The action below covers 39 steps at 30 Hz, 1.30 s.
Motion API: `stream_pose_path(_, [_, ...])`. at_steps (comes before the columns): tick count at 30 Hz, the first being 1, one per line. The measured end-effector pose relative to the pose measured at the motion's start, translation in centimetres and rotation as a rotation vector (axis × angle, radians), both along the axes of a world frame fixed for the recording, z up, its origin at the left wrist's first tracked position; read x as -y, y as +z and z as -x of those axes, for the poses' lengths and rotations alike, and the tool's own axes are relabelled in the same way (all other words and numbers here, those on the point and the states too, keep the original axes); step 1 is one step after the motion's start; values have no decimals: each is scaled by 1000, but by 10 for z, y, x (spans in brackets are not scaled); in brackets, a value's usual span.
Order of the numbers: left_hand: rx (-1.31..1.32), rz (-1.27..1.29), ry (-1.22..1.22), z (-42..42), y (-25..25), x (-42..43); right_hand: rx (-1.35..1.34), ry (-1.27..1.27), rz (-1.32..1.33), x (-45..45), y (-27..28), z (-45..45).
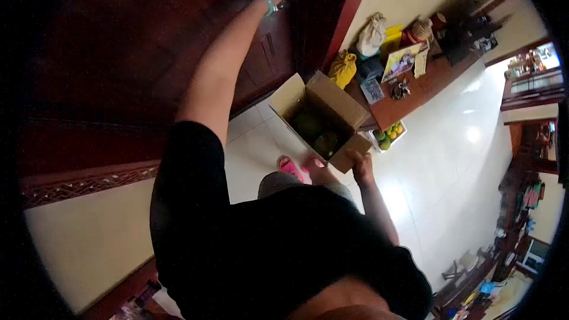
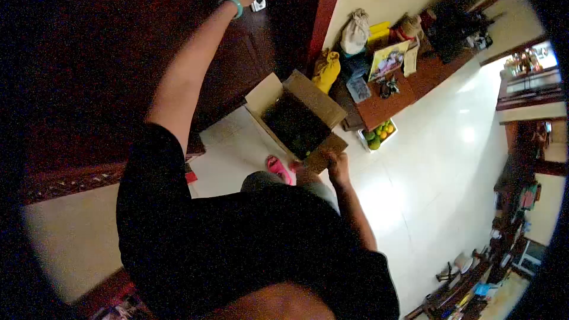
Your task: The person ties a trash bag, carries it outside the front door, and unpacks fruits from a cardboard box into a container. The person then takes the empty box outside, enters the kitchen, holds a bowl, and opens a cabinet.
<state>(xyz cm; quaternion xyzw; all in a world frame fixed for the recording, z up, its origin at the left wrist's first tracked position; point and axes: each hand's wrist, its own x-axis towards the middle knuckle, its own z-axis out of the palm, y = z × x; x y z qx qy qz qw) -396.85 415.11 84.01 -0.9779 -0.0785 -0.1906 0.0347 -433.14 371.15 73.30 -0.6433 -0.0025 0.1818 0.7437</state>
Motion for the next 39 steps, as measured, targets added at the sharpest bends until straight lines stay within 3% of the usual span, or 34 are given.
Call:
stream_pose_path(1, [-51,77,23,-20,-14,-5,18,-33,84,-3,-17,-8])
stream_pose_path(3, [-162,24,-120,-32,0,-8,-40,-76,84,-30,8,-22])
stream_pose_path(6, [-276,528,-203,-46,-2,-27,-144,-67,66,-52,16,-45])
stream_pose_path(7, [-215,444,-304,-55,-17,-39,-184,-16,53,-59,16,-57])
stream_pose_path(9, [-268,465,-150,-23,8,-16,-6,-21,129,-67,-41,-72])
stream_pose_path(10, [-156,648,-132,-35,-25,-22,-23,-44,49,-75,-62,-83])
stream_pose_path(12, [-85,580,-158,-36,-42,-19,20,78,17,-91,-51,-106])
stream_pose_path(13, [-3,650,-89,-28,-31,-7,88,140,216,-102,-48,-122])
stream_pose_path(17, [-55,598,-43,-58,-42,-33,66,203,226,-138,-148,-168])
stream_pose_path(18, [-1,626,-33,-63,-43,-40,-130,114,-30,-147,-154,-172])
stream_pose_path(19, [-140,672,17,-73,-43,-50,-322,19,-286,-157,-162,-179])
stream_pose_path(20, [-136,672,14,-82,-40,-59,-280,132,-117,-167,-175,-192])
stream_pose_path(21, [-92,656,7,-87,-38,-63,-276,130,-112,-172,-202,-200])
stream_pose_path(22, [-54,643,0,-93,-39,-70,-57,167,-37,-179,-234,-205])
stream_pose_path(24, [-23,597,-30,-117,-59,-96,-321,90,-14,-218,-200,-216])
stream_pose_path(25, [19,550,-57,-132,-67,-107,-322,74,-8,-228,-210,-221])
stream_pose_path(26, [-80,625,-8,-129,-39,-111,-65,162,166,-242,-236,-232])
stream_pose_path(28, [-58,594,-35,-144,-34,-138,-545,-93,-108,-287,-218,-244])
stream_pose_path(29, [-35,555,-45,-155,-40,-151,-547,-107,-102,-299,-238,-254])
stream_pose_path(30, [-42,763,-23,-170,-45,-166,-5,124,529,-316,-251,-266])
stream_pose_path(33, [145,636,-62,-171,-39,-186,47,183,661,-357,-242,-296])
stream_pose_path(35, [45,695,5,-186,-44,-203,63,233,743,-393,-221,-325])
stream_pose_path(37, [226,483,-99,-201,-55,-221,95,275,821,-421,-208,-357])
stream_pose_path(39, [257,587,-15,-206,-54,-238,115,307,892,-450,-200,-392])
